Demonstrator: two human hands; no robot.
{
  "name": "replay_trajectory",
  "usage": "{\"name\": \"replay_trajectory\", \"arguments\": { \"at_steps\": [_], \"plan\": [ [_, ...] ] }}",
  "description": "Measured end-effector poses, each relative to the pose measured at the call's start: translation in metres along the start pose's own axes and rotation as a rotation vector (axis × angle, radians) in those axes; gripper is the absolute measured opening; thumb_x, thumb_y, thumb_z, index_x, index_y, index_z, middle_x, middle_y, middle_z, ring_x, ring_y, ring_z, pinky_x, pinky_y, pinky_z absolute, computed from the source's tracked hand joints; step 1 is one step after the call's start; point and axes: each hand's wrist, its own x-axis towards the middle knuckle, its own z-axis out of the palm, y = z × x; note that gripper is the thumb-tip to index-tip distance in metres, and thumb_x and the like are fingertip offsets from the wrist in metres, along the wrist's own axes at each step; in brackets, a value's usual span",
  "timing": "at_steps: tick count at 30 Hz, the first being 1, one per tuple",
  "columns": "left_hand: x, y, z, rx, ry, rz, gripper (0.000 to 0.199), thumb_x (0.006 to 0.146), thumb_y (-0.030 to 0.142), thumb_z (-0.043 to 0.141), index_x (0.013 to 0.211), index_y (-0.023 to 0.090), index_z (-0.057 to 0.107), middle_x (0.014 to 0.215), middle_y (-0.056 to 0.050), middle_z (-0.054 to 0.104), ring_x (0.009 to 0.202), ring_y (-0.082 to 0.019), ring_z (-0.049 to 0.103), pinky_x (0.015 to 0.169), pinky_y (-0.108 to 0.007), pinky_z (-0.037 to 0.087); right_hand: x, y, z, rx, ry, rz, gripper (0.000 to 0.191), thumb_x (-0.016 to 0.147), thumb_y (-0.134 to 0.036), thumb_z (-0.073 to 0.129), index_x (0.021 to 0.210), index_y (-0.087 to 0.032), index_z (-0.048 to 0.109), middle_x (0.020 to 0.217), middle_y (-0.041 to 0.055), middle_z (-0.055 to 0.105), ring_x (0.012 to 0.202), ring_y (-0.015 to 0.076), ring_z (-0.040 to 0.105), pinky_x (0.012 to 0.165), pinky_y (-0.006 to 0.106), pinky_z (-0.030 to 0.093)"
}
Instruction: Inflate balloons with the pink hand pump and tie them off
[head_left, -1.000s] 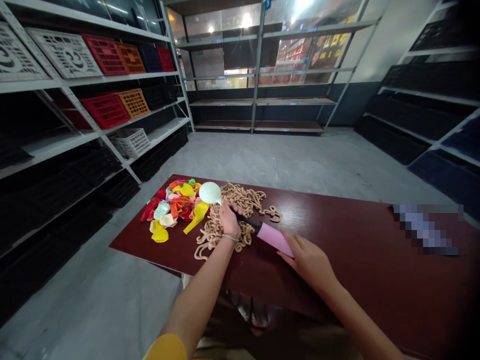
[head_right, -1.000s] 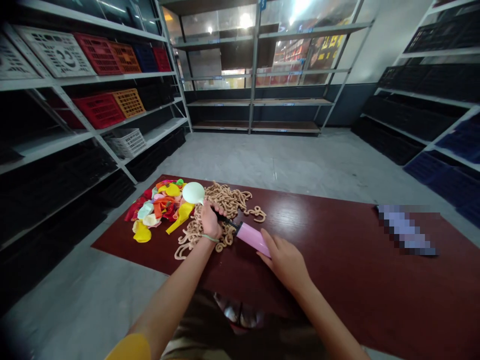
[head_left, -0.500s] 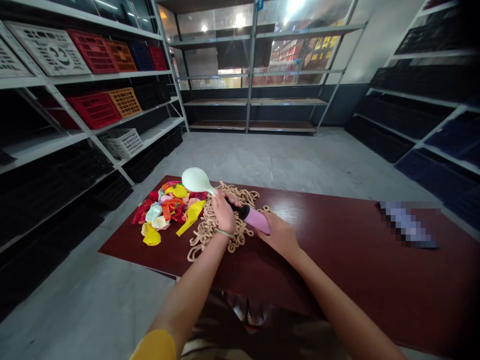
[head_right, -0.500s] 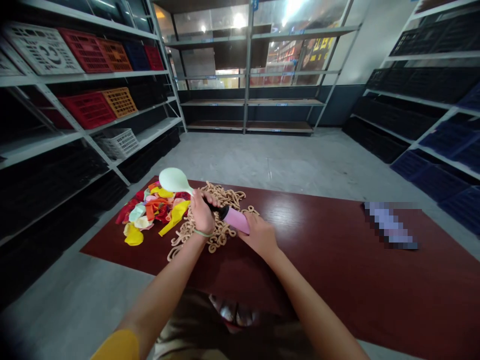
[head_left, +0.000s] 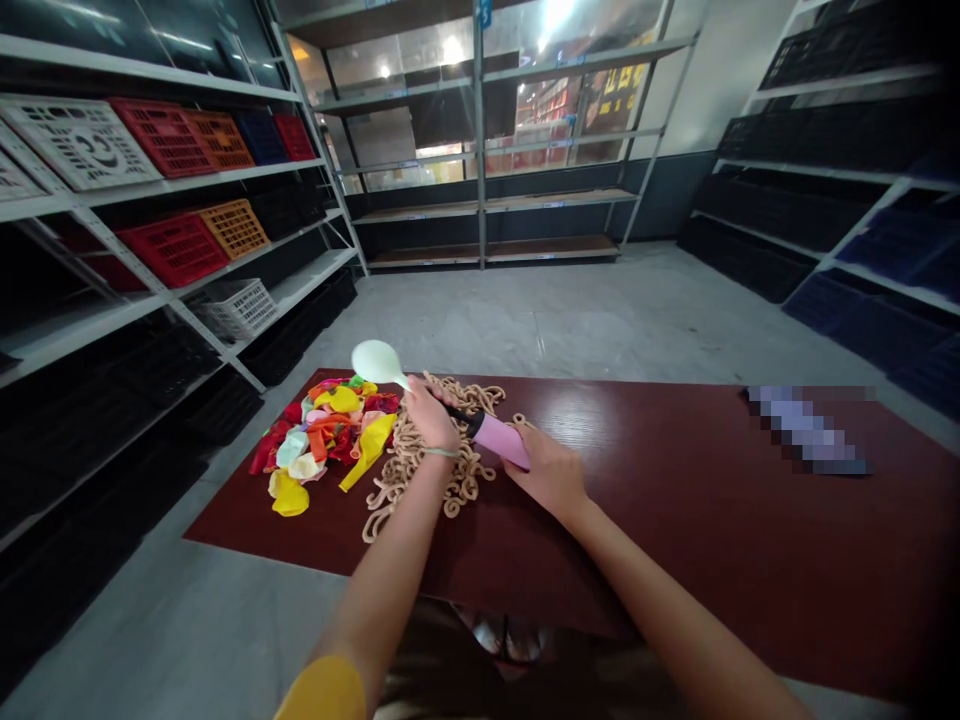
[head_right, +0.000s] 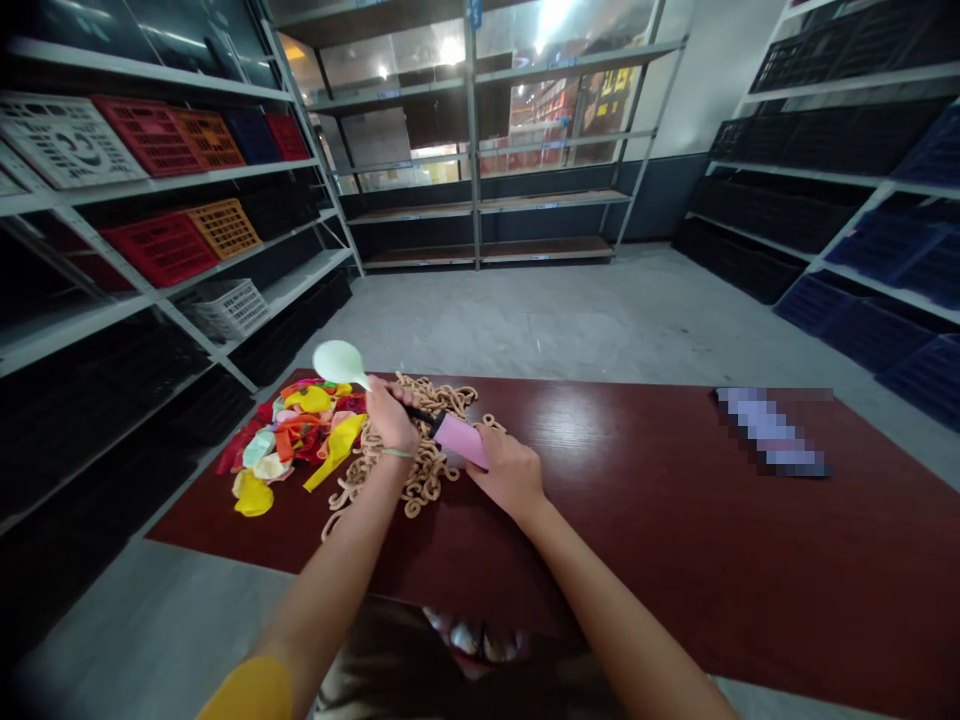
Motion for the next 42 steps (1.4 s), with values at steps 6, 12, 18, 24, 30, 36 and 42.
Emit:
{"name": "replay_trajectory", "arguments": {
  "at_steps": [6,12,18,24,30,36,42],
  "plan": [
    [-0.009,-0.01,-0.013,0.062,-0.078,-0.075,0.033,0.1,0.04,0.039,0.073,0.022,0.037,0.051,0.007,0.039,0.039,-0.009,0.04,0.04,-0.022,0.036,-0.005,0.006,-0.003,-0.061,-0.029,-0.081,0.049,0.088,-0.038,0.055,0.134,-0.021,0.053,0.118,0.0106,0.069,0.096,0.024,0.066,0.078,0.031,0.045],
    [0.051,0.052,-0.014,0.034,-0.066,0.024,0.033,0.099,0.044,0.042,0.075,0.023,0.039,0.051,0.007,0.037,0.039,-0.009,0.036,0.039,-0.022,0.032,-0.002,-0.003,0.001,0.019,-0.045,-0.09,0.056,0.089,-0.044,0.057,0.138,-0.02,0.046,0.119,0.0112,0.068,0.097,0.024,0.067,0.078,0.033,0.047],
    [0.022,0.034,-0.009,-0.06,0.018,-0.01,0.034,0.099,0.042,0.041,0.072,0.022,0.037,0.053,0.006,0.033,0.04,-0.009,0.032,0.039,-0.022,0.027,0.0,-0.007,0.0,0.049,-0.047,-0.082,0.05,0.086,-0.036,0.06,0.133,-0.02,0.052,0.117,0.0115,0.069,0.1,0.0249,0.067,0.081,0.033,0.048],
    [-0.025,0.001,-0.004,-0.013,-0.172,-0.03,0.035,0.097,0.047,0.048,0.074,0.022,0.039,0.054,0.006,0.039,0.04,-0.009,0.039,0.04,-0.022,0.034,-0.007,-0.001,0.003,0.141,0.007,-0.022,0.054,0.084,-0.035,0.06,0.136,-0.022,0.049,0.115,0.0093,0.07,0.097,0.0238,0.068,0.083,0.034,0.05],
    [0.003,0.045,0.027,-0.011,-0.321,0.008,0.039,0.094,0.053,0.051,0.074,0.021,0.04,0.051,0.007,0.037,0.037,-0.007,0.038,0.038,-0.019,0.031,-0.005,-0.007,-0.004,0.289,-0.046,0.104,0.05,0.079,-0.042,0.067,0.126,-0.026,0.057,0.109,0.006,0.071,0.095,0.0249,0.068,0.079,0.034,0.05],
    [0.011,0.058,0.033,-0.061,-0.25,0.036,0.04,0.093,0.054,0.053,0.074,0.021,0.039,0.052,0.007,0.036,0.038,-0.007,0.037,0.039,-0.019,0.031,-0.002,-0.006,-0.006,0.372,-0.086,0.131,0.049,0.078,-0.041,0.068,0.124,-0.026,0.057,0.11,0.0055,0.071,0.094,0.0248,0.068,0.079,0.035,0.05],
    [-0.03,0.014,0.016,-0.06,-0.315,-0.004,0.04,0.092,0.052,0.055,0.072,0.021,0.04,0.052,0.006,0.038,0.038,-0.008,0.039,0.038,-0.021,0.032,-0.004,-0.002,-0.011,0.459,-0.098,0.128,0.047,0.079,-0.038,0.066,0.124,-0.028,0.056,0.109,0.0032,0.071,0.092,0.0232,0.069,0.078,0.033,0.05]
  ]
}}
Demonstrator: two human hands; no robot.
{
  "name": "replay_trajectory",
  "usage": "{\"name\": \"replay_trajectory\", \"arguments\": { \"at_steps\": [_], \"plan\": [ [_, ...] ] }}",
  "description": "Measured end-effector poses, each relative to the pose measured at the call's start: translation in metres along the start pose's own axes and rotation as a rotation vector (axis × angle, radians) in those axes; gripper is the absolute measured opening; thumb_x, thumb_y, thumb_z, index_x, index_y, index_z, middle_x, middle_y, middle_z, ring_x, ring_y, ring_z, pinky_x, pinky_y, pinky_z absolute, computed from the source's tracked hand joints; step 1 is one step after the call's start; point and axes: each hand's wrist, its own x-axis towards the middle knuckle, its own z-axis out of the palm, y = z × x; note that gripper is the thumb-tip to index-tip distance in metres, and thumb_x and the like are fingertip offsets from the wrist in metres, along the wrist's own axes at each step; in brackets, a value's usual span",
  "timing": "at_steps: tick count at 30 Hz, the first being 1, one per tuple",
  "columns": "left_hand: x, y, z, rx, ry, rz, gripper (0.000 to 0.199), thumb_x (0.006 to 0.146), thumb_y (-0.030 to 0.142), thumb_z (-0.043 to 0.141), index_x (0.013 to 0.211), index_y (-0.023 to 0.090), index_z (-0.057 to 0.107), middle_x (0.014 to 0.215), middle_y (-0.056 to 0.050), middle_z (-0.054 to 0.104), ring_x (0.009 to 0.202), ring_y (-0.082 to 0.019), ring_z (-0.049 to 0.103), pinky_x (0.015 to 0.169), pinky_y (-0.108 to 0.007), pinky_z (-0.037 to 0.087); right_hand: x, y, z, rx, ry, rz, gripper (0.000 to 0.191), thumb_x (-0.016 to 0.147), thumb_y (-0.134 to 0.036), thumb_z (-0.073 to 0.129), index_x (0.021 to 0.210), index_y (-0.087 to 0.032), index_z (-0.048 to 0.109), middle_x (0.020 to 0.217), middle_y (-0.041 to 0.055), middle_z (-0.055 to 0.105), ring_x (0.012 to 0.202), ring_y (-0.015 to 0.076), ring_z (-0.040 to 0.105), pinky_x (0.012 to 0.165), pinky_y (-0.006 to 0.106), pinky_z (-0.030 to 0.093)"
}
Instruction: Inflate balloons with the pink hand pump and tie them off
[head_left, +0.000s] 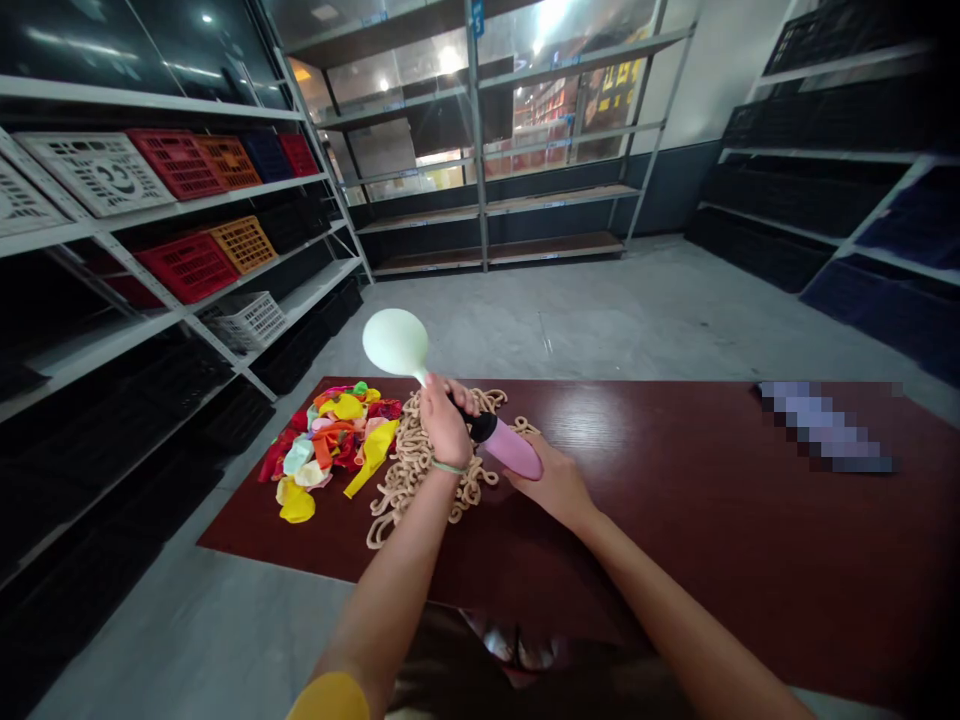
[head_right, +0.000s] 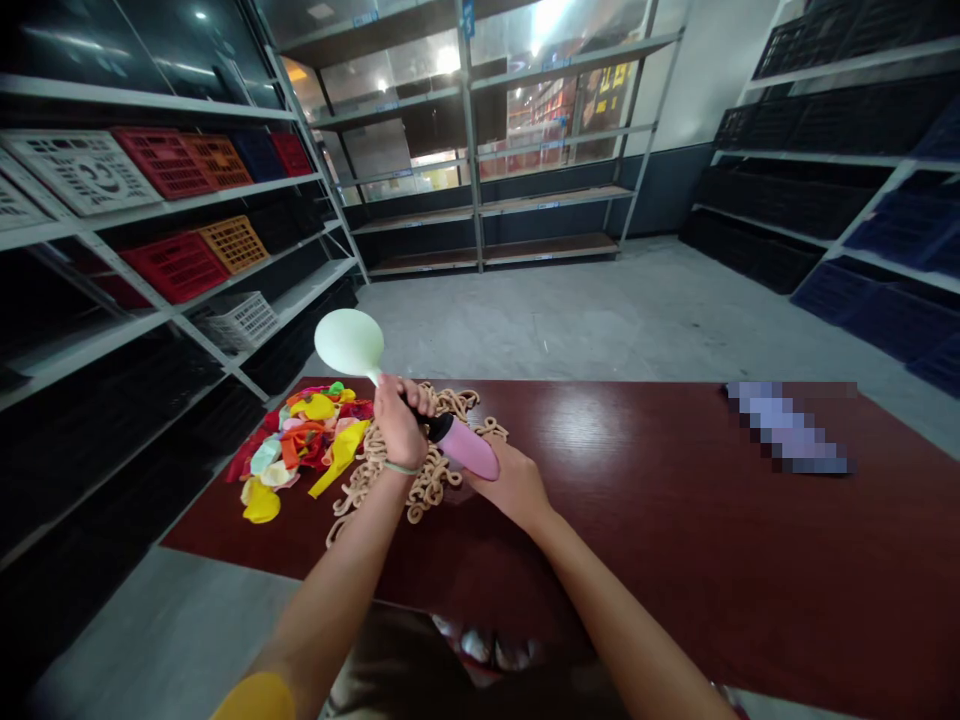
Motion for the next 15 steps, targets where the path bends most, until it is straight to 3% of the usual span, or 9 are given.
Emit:
{"name": "replay_trajectory", "arguments": {
  "at_steps": [3,10,12,15],
  "plan": [
    [0.005,-0.001,-0.005,0.024,0.01,-0.019,0.042,0.092,0.054,0.054,0.071,0.021,0.04,0.051,0.007,0.037,0.037,-0.008,0.038,0.037,-0.02,0.032,0.001,-0.001,0.0,-0.007,-0.025,0.021,0.046,0.079,-0.039,0.068,0.122,-0.028,0.058,0.108,0.0021,0.072,0.093,0.0226,0.069,0.078,0.033,0.05],
    [0.061,0.045,-0.024,0.034,0.134,0.036,0.04,0.094,0.052,0.052,0.072,0.021,0.04,0.05,0.007,0.035,0.037,-0.007,0.035,0.038,-0.02,0.029,0.002,-0.001,0.007,-0.058,-0.017,-0.027,0.047,0.078,-0.04,0.069,0.122,-0.027,0.059,0.111,0.0039,0.072,0.096,0.0231,0.069,0.08,0.033,0.05],
    [0.061,0.046,-0.029,0.004,0.196,0.047,0.039,0.094,0.05,0.051,0.071,0.021,0.039,0.05,0.007,0.034,0.037,-0.006,0.034,0.038,-0.02,0.027,0.003,-0.002,0.007,-0.084,-0.005,-0.034,0.044,0.078,-0.038,0.068,0.119,-0.027,0.061,0.111,0.0037,0.072,0.096,0.0233,0.069,0.08,0.033,0.05],
    [0.041,0.031,-0.032,-0.023,0.284,0.028,0.04,0.095,0.048,0.051,0.069,0.021,0.036,0.051,0.007,0.033,0.037,-0.006,0.032,0.037,-0.02,0.024,0.003,-0.003,0.007,-0.144,-0.002,-0.052,0.04,0.078,-0.037,0.068,0.116,-0.026,0.064,0.111,0.0039,0.072,0.096,0.0231,0.068,0.082,0.033,0.05]
  ]
}}
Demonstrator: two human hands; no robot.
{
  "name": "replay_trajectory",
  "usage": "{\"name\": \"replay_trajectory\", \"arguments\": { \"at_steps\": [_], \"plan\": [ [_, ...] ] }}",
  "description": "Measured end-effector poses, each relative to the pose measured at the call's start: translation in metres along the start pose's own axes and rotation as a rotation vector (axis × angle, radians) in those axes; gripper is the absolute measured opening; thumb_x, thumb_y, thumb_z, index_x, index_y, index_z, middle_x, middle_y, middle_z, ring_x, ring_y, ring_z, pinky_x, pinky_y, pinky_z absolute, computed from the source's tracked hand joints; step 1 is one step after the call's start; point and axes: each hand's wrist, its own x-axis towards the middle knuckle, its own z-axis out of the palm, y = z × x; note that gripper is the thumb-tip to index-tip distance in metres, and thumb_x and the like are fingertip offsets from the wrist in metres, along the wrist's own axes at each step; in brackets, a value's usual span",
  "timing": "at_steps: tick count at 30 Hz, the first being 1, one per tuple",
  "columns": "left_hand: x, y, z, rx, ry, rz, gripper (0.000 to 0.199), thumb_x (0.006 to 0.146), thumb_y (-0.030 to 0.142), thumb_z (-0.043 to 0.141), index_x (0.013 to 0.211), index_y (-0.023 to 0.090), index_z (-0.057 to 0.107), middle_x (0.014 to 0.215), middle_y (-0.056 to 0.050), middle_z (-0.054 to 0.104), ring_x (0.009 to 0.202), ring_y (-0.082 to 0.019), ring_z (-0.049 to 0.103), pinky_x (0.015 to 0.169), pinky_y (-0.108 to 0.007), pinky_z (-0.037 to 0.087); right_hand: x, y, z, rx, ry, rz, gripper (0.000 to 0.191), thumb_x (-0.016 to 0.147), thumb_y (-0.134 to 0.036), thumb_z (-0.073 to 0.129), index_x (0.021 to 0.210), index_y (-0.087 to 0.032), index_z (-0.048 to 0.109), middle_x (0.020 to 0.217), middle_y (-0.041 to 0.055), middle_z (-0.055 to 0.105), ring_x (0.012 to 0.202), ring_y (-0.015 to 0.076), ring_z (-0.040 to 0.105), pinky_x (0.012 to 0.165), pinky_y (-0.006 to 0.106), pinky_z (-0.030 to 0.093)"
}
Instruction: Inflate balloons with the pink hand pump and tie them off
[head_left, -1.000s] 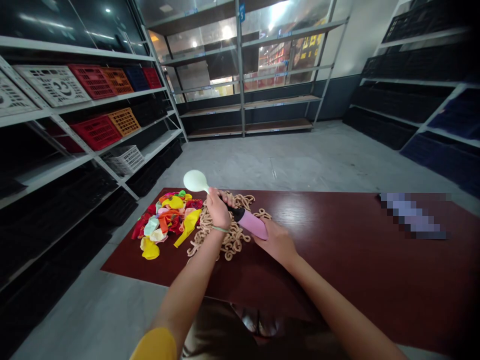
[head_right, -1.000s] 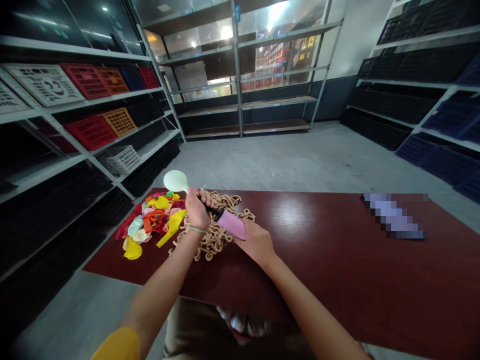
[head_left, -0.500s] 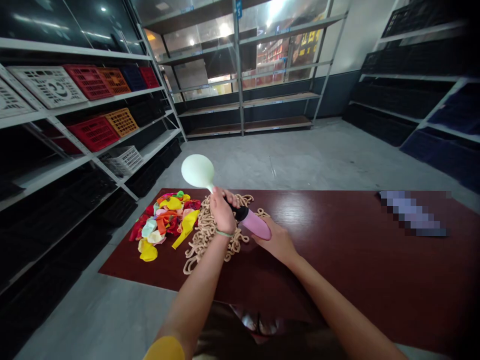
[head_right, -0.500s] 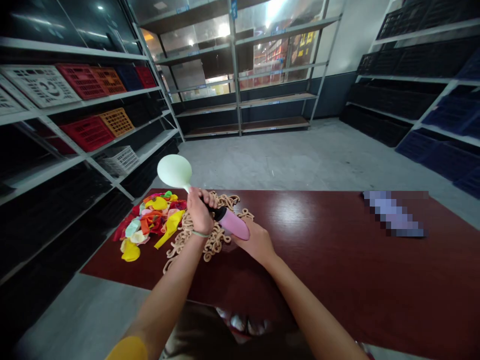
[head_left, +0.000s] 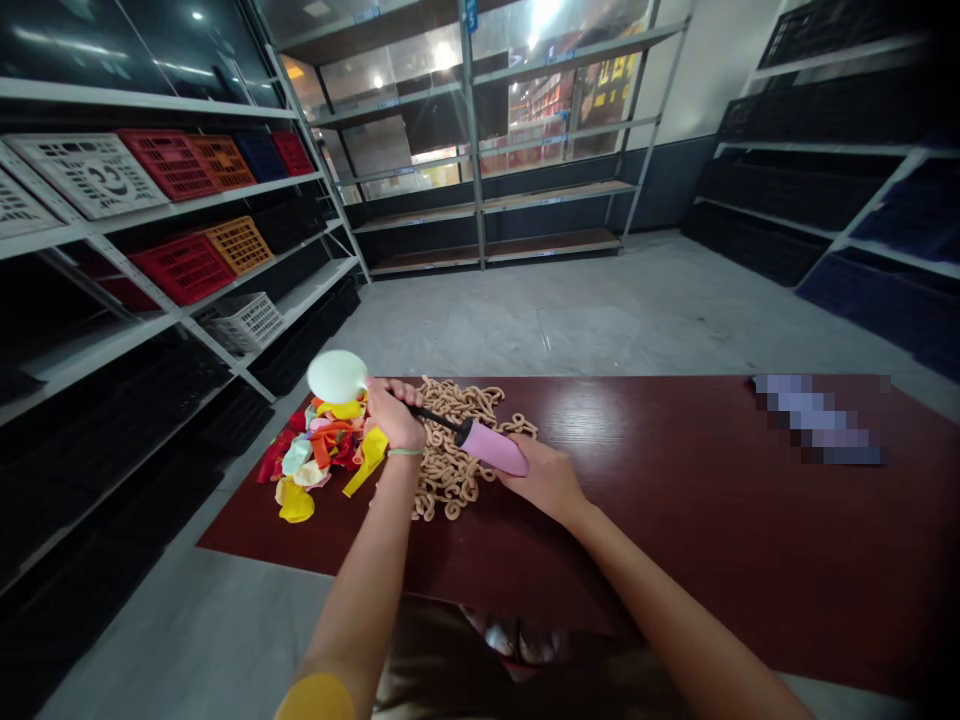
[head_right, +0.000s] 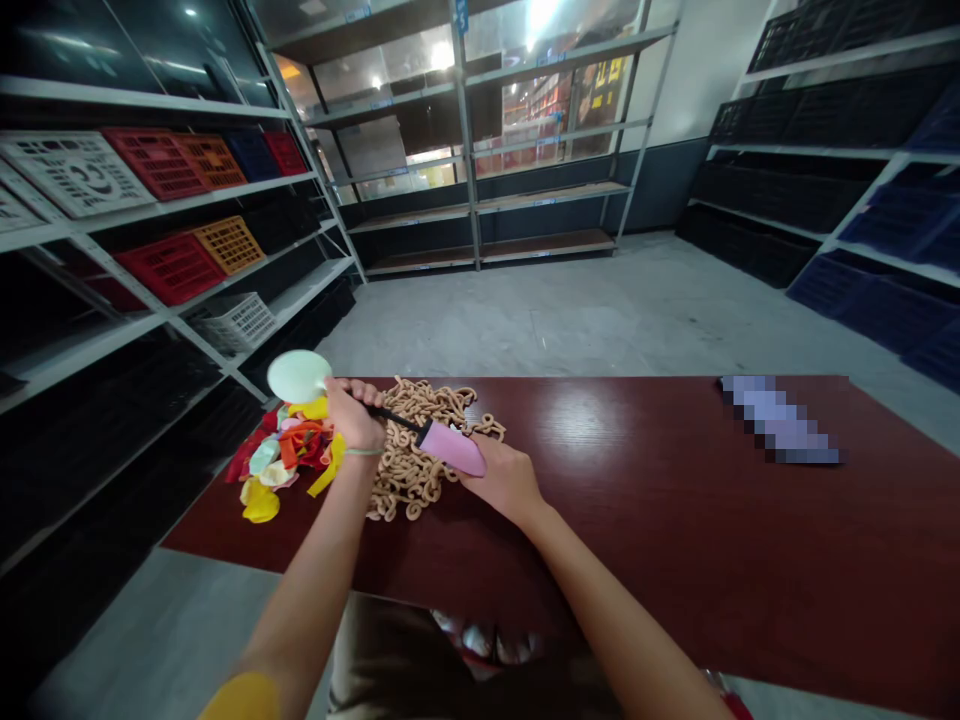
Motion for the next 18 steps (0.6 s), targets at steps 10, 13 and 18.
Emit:
{"name": "replay_trajectory", "arguments": {
  "at_steps": [10,13,18],
  "plan": [
    [-0.022,-0.012,-0.002,0.101,-0.193,-0.033,0.039,0.097,0.048,0.048,0.071,0.021,0.037,0.049,0.007,0.038,0.037,-0.008,0.039,0.039,-0.021,0.031,-0.004,0.002,-0.002,0.018,-0.029,0.003,0.046,0.079,-0.039,0.067,0.121,-0.025,0.06,0.112,0.0041,0.072,0.098,0.0228,0.068,0.082,0.032,0.049],
    [0.008,0.016,0.004,0.088,-0.213,0.028,0.035,0.098,0.045,0.046,0.073,0.021,0.039,0.051,0.006,0.038,0.038,-0.009,0.039,0.039,-0.022,0.032,-0.002,0.001,-0.001,0.058,-0.059,0.027,0.046,0.078,-0.041,0.067,0.122,-0.026,0.06,0.112,0.0036,0.072,0.097,0.0228,0.068,0.081,0.032,0.048],
    [0.025,0.025,0.013,0.015,-0.094,0.04,0.037,0.097,0.048,0.048,0.072,0.021,0.039,0.051,0.007,0.035,0.037,-0.007,0.035,0.038,-0.021,0.028,0.0,0.0,-0.005,0.088,-0.063,0.062,0.044,0.079,-0.04,0.067,0.12,-0.027,0.061,0.11,0.0022,0.072,0.095,0.0219,0.068,0.079,0.031,0.048]
  ]
}}
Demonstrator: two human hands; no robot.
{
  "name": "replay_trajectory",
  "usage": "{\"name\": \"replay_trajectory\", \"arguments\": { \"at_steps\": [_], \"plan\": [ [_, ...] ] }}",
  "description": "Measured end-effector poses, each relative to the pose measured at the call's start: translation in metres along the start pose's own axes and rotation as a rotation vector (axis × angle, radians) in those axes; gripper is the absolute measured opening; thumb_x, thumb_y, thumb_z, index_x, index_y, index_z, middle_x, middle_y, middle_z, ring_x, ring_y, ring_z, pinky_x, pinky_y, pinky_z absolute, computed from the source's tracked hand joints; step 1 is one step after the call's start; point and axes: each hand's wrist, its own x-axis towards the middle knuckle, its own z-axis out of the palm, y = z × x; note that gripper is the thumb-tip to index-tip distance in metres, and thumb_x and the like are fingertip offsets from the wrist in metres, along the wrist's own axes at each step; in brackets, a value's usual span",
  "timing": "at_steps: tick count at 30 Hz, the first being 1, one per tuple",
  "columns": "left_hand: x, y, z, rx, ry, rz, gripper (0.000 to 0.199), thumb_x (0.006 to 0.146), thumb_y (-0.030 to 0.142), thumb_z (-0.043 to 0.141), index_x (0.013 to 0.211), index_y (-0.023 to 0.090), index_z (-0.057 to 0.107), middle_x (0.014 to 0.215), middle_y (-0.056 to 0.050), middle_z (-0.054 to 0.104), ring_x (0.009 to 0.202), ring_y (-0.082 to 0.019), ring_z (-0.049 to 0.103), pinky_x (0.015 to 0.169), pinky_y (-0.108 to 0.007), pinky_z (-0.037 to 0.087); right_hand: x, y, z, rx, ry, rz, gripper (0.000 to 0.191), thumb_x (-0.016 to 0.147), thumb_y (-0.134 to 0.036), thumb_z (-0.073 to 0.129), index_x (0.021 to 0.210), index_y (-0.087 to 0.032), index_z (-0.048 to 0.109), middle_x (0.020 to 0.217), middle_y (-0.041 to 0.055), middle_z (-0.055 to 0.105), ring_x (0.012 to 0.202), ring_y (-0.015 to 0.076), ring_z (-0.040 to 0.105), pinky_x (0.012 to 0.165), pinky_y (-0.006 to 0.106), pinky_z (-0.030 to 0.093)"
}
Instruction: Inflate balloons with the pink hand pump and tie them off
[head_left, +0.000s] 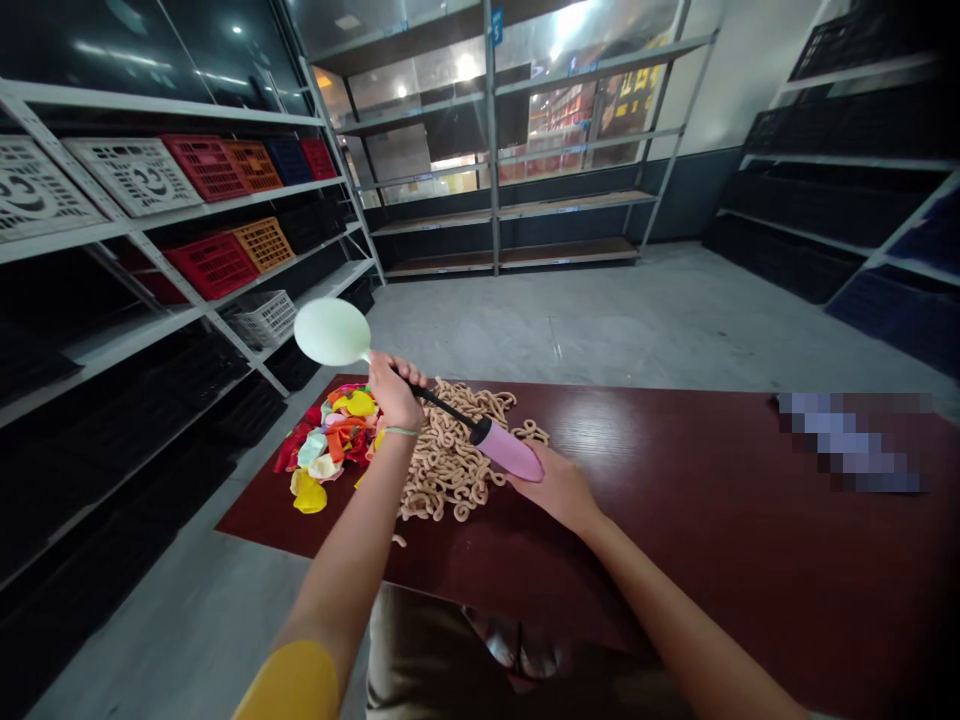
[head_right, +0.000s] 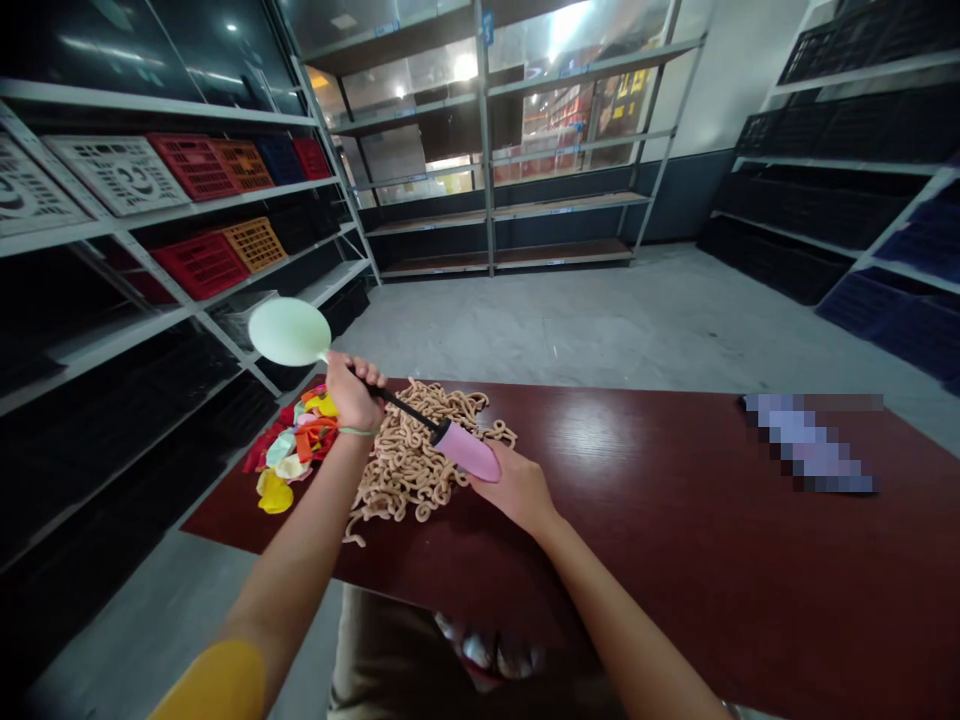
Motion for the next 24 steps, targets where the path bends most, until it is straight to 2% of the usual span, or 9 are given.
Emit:
{"name": "replay_trajectory", "arguments": {
  "at_steps": [2,7,10,13,15,17,19,21,24],
  "plan": [
    [-0.014,-0.016,-0.002,-0.014,0.043,-0.033,0.038,0.097,0.046,0.047,0.07,0.021,0.037,0.05,0.007,0.034,0.037,-0.007,0.034,0.038,-0.02,0.027,0.0,0.0,-0.001,-0.013,0.005,-0.003,0.043,0.078,-0.039,0.067,0.119,-0.026,0.061,0.109,0.0021,0.072,0.095,0.0221,0.068,0.08,0.031,0.048],
    [-0.059,-0.058,-0.011,0.016,-0.015,-0.12,0.038,0.096,0.045,0.051,0.069,0.02,0.038,0.05,0.007,0.037,0.038,-0.007,0.037,0.04,-0.019,0.03,-0.003,0.002,-0.002,-0.067,0.032,-0.026,0.043,0.079,-0.039,0.067,0.12,-0.026,0.061,0.113,0.0023,0.072,0.098,0.0224,0.068,0.083,0.032,0.049],
    [-0.054,-0.054,-0.017,0.029,-0.023,-0.151,0.039,0.095,0.046,0.053,0.07,0.02,0.039,0.051,0.007,0.038,0.039,-0.006,0.037,0.041,-0.018,0.032,-0.004,0.003,0.0,-0.122,0.039,-0.066,0.046,0.08,-0.04,0.066,0.123,-0.025,0.061,0.114,0.0043,0.071,0.099,0.023,0.068,0.084,0.032,0.049],
    [-0.026,-0.029,-0.024,0.049,-0.026,-0.14,0.037,0.096,0.045,0.05,0.071,0.021,0.039,0.05,0.007,0.038,0.038,-0.008,0.037,0.04,-0.019,0.031,-0.004,0.004,0.004,-0.16,0.047,-0.11,0.047,0.081,-0.04,0.065,0.125,-0.023,0.06,0.115,0.0063,0.071,0.098,0.0229,0.068,0.084,0.032,0.049],
    [-0.009,-0.013,-0.029,0.059,0.009,-0.108,0.034,0.098,0.042,0.046,0.072,0.021,0.039,0.05,0.007,0.037,0.038,-0.008,0.037,0.04,-0.02,0.031,-0.004,0.004,0.007,-0.181,0.052,-0.127,0.046,0.081,-0.04,0.064,0.123,-0.023,0.06,0.112,0.0063,0.072,0.095,0.0224,0.068,0.081,0.032,0.049],
    [-0.002,-0.008,-0.033,0.053,0.067,-0.079,0.033,0.098,0.04,0.044,0.072,0.021,0.038,0.051,0.007,0.036,0.038,-0.008,0.035,0.04,-0.02,0.03,-0.003,0.004,0.009,-0.202,0.062,-0.14,0.043,0.082,-0.039,0.063,0.122,-0.022,0.061,0.109,0.0057,0.072,0.093,0.022,0.068,0.079,0.031,0.048],
    [-0.009,-0.017,-0.036,0.035,0.12,-0.068,0.035,0.098,0.04,0.044,0.07,0.021,0.035,0.051,0.007,0.034,0.039,-0.007,0.033,0.04,-0.02,0.028,-0.003,0.006,0.01,-0.231,0.087,-0.152,0.042,0.082,-0.038,0.062,0.122,-0.022,0.061,0.108,0.0058,0.072,0.092,0.0221,0.068,0.079,0.031,0.048],
    [-0.026,-0.036,-0.037,0.023,0.14,-0.079,0.035,0.097,0.041,0.045,0.07,0.022,0.034,0.052,0.007,0.034,0.04,-0.008,0.033,0.04,-0.021,0.029,-0.004,0.008,0.01,-0.261,0.105,-0.16,0.043,0.083,-0.038,0.061,0.123,-0.021,0.061,0.108,0.0061,0.072,0.092,0.0223,0.068,0.079,0.031,0.047],
    [-0.051,-0.066,-0.038,0.027,0.084,-0.113,0.034,0.097,0.04,0.044,0.07,0.022,0.035,0.053,0.006,0.036,0.041,-0.009,0.036,0.04,-0.022,0.031,-0.005,0.011,0.008,-0.294,0.111,-0.145,0.041,0.085,-0.04,0.06,0.122,-0.023,0.061,0.105,0.0055,0.072,0.09,0.0215,0.068,0.078,0.031,0.046]
  ]
}}
